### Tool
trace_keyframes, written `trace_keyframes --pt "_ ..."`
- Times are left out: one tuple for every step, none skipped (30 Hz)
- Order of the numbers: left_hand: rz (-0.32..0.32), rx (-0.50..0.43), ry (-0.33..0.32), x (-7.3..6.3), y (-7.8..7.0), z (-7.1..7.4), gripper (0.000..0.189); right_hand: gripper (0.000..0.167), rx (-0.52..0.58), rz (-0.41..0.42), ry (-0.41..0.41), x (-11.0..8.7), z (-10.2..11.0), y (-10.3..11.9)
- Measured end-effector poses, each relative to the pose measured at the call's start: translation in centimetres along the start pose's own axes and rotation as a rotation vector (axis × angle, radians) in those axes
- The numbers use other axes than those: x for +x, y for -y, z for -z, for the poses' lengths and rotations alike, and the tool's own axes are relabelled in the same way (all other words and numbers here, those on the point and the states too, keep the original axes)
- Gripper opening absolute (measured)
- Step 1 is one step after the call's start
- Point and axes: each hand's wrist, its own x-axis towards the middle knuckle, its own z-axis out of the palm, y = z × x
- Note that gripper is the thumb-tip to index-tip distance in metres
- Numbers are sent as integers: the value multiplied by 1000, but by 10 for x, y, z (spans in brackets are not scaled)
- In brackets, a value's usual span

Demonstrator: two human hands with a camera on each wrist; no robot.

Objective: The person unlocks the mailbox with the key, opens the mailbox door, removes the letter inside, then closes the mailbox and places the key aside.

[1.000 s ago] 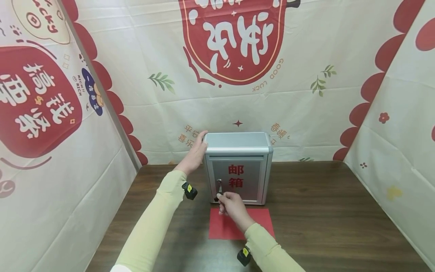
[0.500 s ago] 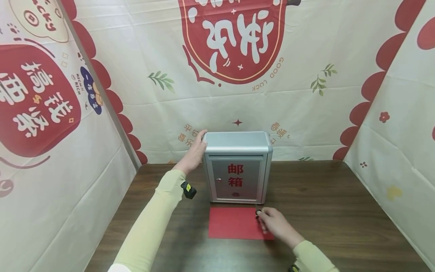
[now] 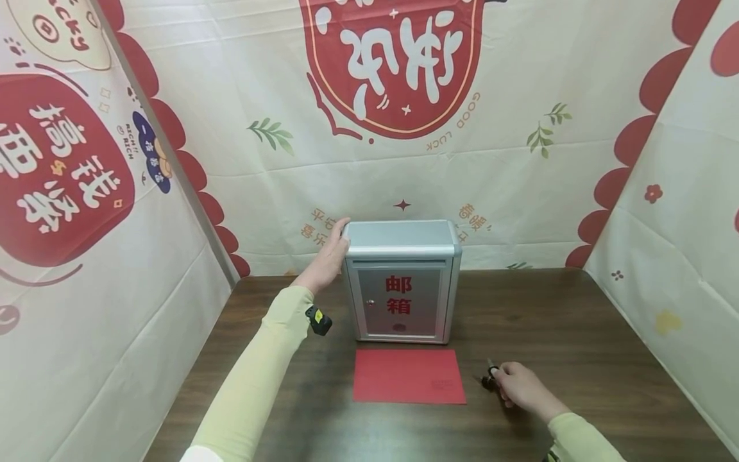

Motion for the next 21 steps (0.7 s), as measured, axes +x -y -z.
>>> trace_keyframes --pt "-2 0 -1 0 -1 0 59 32 -7 -16 -11 1 0 -2" --pt "-6 1 -2 0 -1 0 59 32 -16 -28 -21 2 1 -3" --pt "-10 2 -2 0 -1 0 59 32 -25 -35 -29 3 1 -5" --pt "-11 2 -4 1 -2 0 59 31 -33 -40 -32 4 1 -6" --pt "-13 3 -4 1 -2 1 59 31 -42 -54 -39 5 1 -7" --pt "-13 7 -5 1 -2 1 59 31 -56 -62 -44 6 1 -8" --pt "-14 6 -4 1 -3 1 59 31 -75 -66 -48 7 1 -9" --pt "-12 8 -3 1 -3 1 59 31 -97 -66 -49 8 2 -9" --pt "-11 8 -3 1 -3 1 58 31 -114 -74 -50 9 2 -10" --pt "-9 8 -3 1 -3 1 58 31 -129 -85 -51 11 2 -11" --pt "-9 8 -3 1 -3 1 58 31 -149 -94 -54 12 3 -11" --pt "-8 9 -3 2 -3 1 58 31 -161 -100 -53 13 3 -12" --pt "-10 7 -3 2 -3 1 58 32 -172 -100 -53 13 3 -12" --pt "-8 10 -4 2 -2 1 58 32 -178 -103 -55 14 3 -13" --pt "-6 11 -4 2 -2 1 57 32 -183 -107 -60 15 2 -14" --pt "-5 12 -3 1 -2 1 58 32 -186 -106 -66 15 2 -14" --pt "-3 13 -2 1 -1 1 57 33 -188 -106 -71 15 2 -15" --pt "-1 14 -1 1 -1 1 57 33 -186 -107 -77 15 1 -15" --pt "1 15 1 1 0 0 57 34 -185 -103 -83 14 0 -15" --pt "5 17 2 1 1 0 57 35 -182 -104 -88 14 0 -15" --pt "8 18 2 0 1 0 57 35 -180 -104 -91 14 -1 -16"
